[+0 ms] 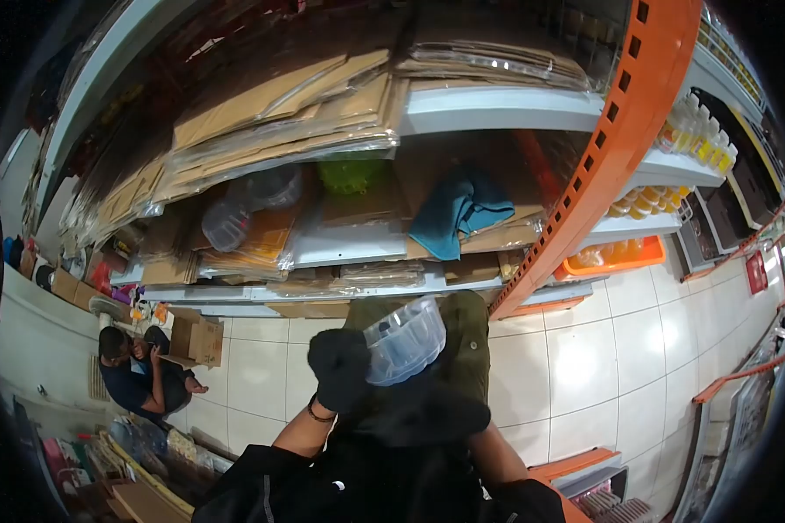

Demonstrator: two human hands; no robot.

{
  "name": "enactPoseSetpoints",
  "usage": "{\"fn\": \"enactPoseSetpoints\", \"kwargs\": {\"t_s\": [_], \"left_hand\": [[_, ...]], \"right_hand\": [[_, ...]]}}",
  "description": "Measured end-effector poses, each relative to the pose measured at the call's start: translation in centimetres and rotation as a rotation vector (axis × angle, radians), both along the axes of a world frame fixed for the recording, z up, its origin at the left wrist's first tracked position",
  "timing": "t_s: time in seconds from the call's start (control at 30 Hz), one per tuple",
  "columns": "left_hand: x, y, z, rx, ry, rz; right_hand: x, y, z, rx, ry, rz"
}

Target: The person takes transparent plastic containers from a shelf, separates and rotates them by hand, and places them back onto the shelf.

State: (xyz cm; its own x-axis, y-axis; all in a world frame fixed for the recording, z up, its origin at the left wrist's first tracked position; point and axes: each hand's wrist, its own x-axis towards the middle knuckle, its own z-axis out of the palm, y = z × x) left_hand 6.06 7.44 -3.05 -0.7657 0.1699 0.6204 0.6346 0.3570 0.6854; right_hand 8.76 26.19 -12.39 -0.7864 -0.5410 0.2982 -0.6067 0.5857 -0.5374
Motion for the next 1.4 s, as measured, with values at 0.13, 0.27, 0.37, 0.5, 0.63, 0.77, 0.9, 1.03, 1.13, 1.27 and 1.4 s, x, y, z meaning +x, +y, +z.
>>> {"fn": "enactPoseSetpoints", "kwargs": {"t_s": [0.13, 0.27, 0.37, 0.5, 0.63, 0.77, 0.9, 1.03, 1.13, 1.27, 1.4], "left_hand": [[-0.1, 0.6, -1.9, 0.127, 0.034, 0.089], [-0.9, 0.4, -1.7, 0.180, 0.051, 0.000], [-1.2, -0.7, -0.8, -0.103, 0.165, -0.075], [-1.4, 0.6, 1.2, -0.306, 0.037, -0.183], [-0.8, 3.0, -0.2, -0.761, 0.197, -0.087], [0.5, 4.7, -1.5, -0.861, 0.067, -0.030], [1.6, 5.6, -3.0, -0.951, 0.028, 0.077], [0.6, 4.8, -0.6, -0.826, -0.072, -0.020], [-0.9, 3.4, 0.1, -0.476, 0.153, -0.003], [-1.0, 2.4, 3.0, -0.059, -0.119, 0.027], [-1.4, 1.7, -1.7, 0.386, -0.150, 0.042]], "right_hand": [[-1.1, -0.5, 1.2, -0.230, -0.111, -0.146], [-1.0, -1.4, 3.7, -0.391, -0.188, -0.205], [-0.5, -2.0, 4.9, -0.443, -0.222, -0.221], [0.6, -3.4, 5.0, -0.441, -0.244, -0.252], [0.8, -4.9, 4.2, -0.483, -0.223, -0.194], [1.3, -6.1, 2.8, -0.462, -0.220, -0.092], [2.0, -6.3, 1.6, -0.392, -0.260, 0.069], [1.7, -4.3, 0.6, -0.230, -0.298, 0.224], [0.6, -1.9, 0.1, -0.086, -0.300, 0.280], [-0.6, 0.0, -0.5, 0.004, -0.264, 0.194], [-0.1, -0.5, 1.6, -1.119, -0.578, 0.256]]}}
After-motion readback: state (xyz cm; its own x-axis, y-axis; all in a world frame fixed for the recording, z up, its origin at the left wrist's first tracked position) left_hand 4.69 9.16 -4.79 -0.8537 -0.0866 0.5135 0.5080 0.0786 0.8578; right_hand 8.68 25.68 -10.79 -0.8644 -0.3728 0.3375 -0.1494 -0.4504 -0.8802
